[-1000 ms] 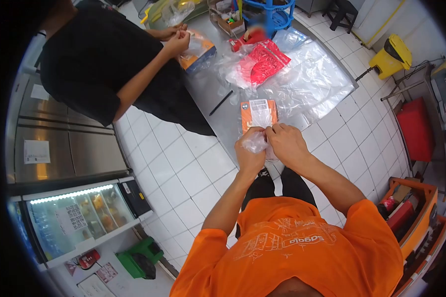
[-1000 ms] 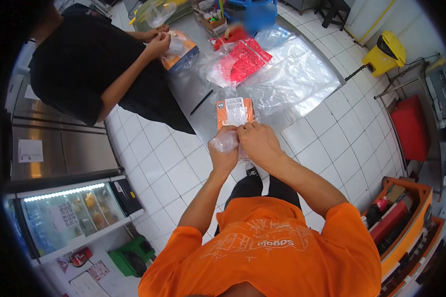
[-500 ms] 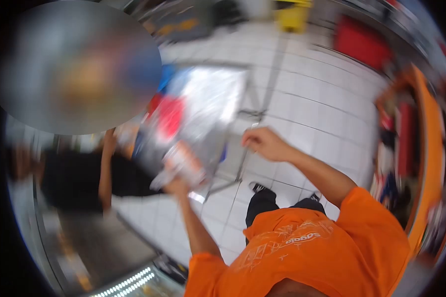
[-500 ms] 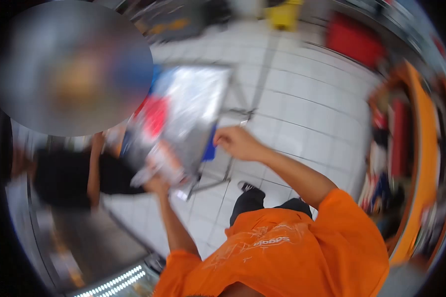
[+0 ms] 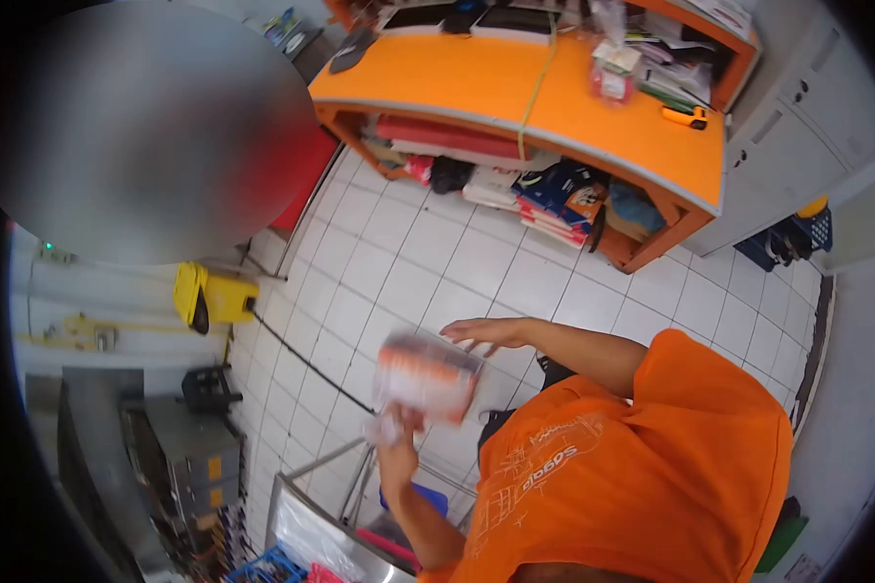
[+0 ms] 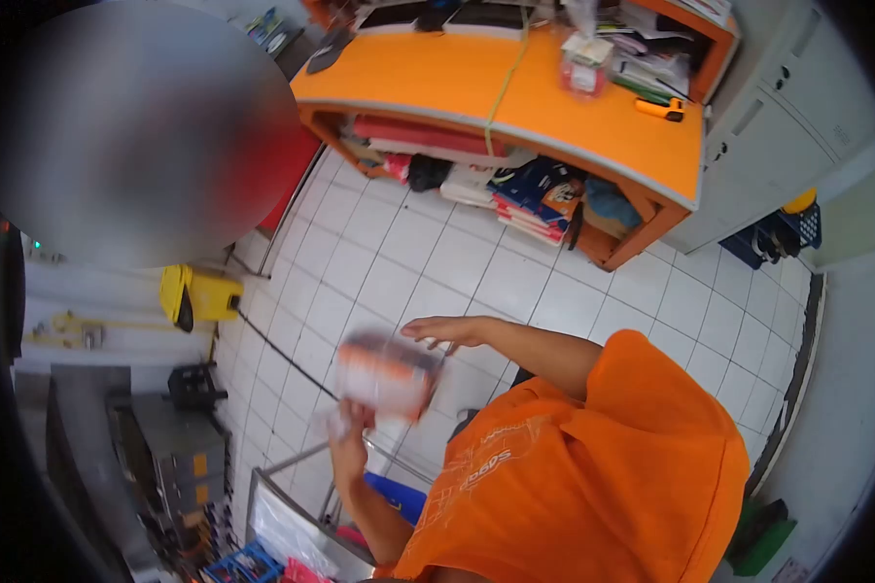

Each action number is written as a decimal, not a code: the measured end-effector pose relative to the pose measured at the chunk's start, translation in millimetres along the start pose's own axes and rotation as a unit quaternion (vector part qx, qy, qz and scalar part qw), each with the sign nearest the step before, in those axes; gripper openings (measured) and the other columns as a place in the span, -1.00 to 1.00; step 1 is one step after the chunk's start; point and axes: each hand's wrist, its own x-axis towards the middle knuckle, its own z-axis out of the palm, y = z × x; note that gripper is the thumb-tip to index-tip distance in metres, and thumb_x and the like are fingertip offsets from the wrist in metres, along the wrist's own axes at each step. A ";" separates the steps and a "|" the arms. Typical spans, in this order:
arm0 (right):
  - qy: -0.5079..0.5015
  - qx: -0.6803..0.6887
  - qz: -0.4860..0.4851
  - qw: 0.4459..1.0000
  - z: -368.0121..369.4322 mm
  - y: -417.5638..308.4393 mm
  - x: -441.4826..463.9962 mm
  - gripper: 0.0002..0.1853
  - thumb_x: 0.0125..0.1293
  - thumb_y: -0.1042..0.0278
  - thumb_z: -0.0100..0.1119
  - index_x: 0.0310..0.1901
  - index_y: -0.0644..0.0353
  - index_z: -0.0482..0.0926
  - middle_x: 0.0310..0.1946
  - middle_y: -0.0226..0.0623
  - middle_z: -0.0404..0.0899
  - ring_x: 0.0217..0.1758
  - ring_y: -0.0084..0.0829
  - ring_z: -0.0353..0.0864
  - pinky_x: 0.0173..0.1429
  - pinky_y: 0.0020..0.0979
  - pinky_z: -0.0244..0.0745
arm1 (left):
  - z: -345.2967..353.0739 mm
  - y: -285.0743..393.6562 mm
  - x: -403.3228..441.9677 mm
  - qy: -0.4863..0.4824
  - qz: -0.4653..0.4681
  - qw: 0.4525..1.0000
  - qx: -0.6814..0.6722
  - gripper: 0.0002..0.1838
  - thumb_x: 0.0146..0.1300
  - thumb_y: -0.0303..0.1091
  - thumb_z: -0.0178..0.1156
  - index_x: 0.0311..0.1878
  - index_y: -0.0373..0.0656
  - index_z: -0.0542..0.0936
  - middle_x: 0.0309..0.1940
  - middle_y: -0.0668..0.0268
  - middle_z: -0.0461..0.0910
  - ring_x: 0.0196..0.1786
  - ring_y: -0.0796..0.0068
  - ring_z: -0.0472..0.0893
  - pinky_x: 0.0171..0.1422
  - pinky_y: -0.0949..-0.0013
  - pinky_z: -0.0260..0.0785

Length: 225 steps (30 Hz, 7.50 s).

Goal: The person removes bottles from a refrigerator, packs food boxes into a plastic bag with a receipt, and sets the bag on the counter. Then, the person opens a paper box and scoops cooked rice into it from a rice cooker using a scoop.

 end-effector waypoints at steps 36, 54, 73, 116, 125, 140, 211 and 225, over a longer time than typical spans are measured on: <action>0.603 0.252 -0.372 0.659 -506.3 -388.3 193.1 -0.09 0.47 -0.16 0.05 0.58 0.32 -0.06 0.52 0.01 0.13 0.59 -0.14 0.10 0.59 -0.23 -0.03 | 191.4 173.0 935.5 -0.236 0.024 0.948 -0.212 -0.32 0.59 0.15 -0.18 0.51 -0.18 0.25 0.37 0.17 0.40 0.47 0.31 0.34 0.48 0.15 0.23; 0.665 0.128 -0.384 0.628 -571.5 -334.4 122.4 -0.18 0.53 -0.33 -0.28 0.52 0.23 0.08 0.55 -0.09 0.05 0.59 -0.12 0.10 0.64 -0.09 -0.09 | 289.9 184.0 937.3 -0.443 -0.068 0.855 -0.261 -0.32 0.49 0.21 0.01 0.43 -0.09 0.30 0.33 0.22 0.42 0.38 0.28 0.44 0.49 0.11 0.32; 0.871 -0.075 -0.160 0.458 -546.8 -326.2 159.8 -0.10 0.46 -0.40 -0.17 0.41 0.40 0.23 0.37 0.09 0.29 0.43 0.02 0.28 0.52 -0.06 0.13 | 165.4 173.7 1044.8 -0.262 0.392 0.858 0.205 -0.49 0.38 -0.19 0.19 0.32 -0.17 0.42 0.30 0.04 0.38 0.37 -0.03 0.33 0.46 -0.04 0.14; 0.892 -0.211 0.076 0.391 -522.5 -351.0 198.6 -0.43 0.18 0.25 0.27 0.19 0.33 0.40 0.38 0.05 0.29 0.42 0.10 0.25 0.49 -0.01 0.12 | 128.8 148.1 1111.8 -0.138 0.484 0.782 0.368 -0.45 0.32 -0.03 0.15 0.28 -0.11 0.42 0.30 0.09 0.36 0.39 0.05 0.26 0.44 -0.07 0.05; 0.888 -0.210 0.016 0.408 -523.0 -337.4 186.1 -0.57 0.15 0.58 0.15 0.11 0.28 0.46 0.33 0.06 0.33 0.38 0.09 0.30 0.41 0.02 0.19 | 132.3 147.4 1104.5 -0.128 0.474 0.785 0.378 -0.47 0.37 -0.02 0.11 0.30 -0.08 0.41 0.32 0.09 0.35 0.39 0.03 0.29 0.45 -0.06 0.08; 0.875 -0.243 -0.017 0.418 -569.9 -331.3 146.0 -0.82 0.16 0.55 0.11 -0.18 0.27 0.49 -0.14 -0.08 0.44 -0.04 -0.04 0.38 0.09 -0.06 0.32 | 141.1 140.2 1092.8 -0.095 0.453 0.809 0.363 -0.50 0.39 -0.10 0.08 0.32 -0.10 0.42 0.35 0.04 0.36 0.40 -0.04 0.32 0.45 -0.07 0.12; 0.665 0.067 -0.450 0.592 -483.4 -424.5 149.5 -0.17 0.39 -0.15 0.11 0.48 0.31 0.16 0.47 -0.07 0.20 0.56 -0.30 0.11 0.49 -0.20 0.24 | 196.7 241.6 899.7 -0.546 0.103 0.821 -0.130 -0.48 0.46 -0.17 0.07 0.36 -0.27 0.35 0.18 0.20 0.51 0.12 0.19 0.58 0.22 0.11 0.44; 0.580 -0.010 -0.468 0.666 -444.9 -504.8 212.5 0.06 0.23 0.13 0.22 0.55 0.47 -0.22 0.47 0.06 0.12 0.49 -0.14 0.20 0.53 -0.15 0.12 | 95.9 194.0 980.2 -0.535 0.127 0.825 -0.132 -0.38 0.43 -0.14 0.07 0.44 -0.27 0.24 0.34 0.12 0.39 0.37 0.24 0.42 0.42 0.12 0.29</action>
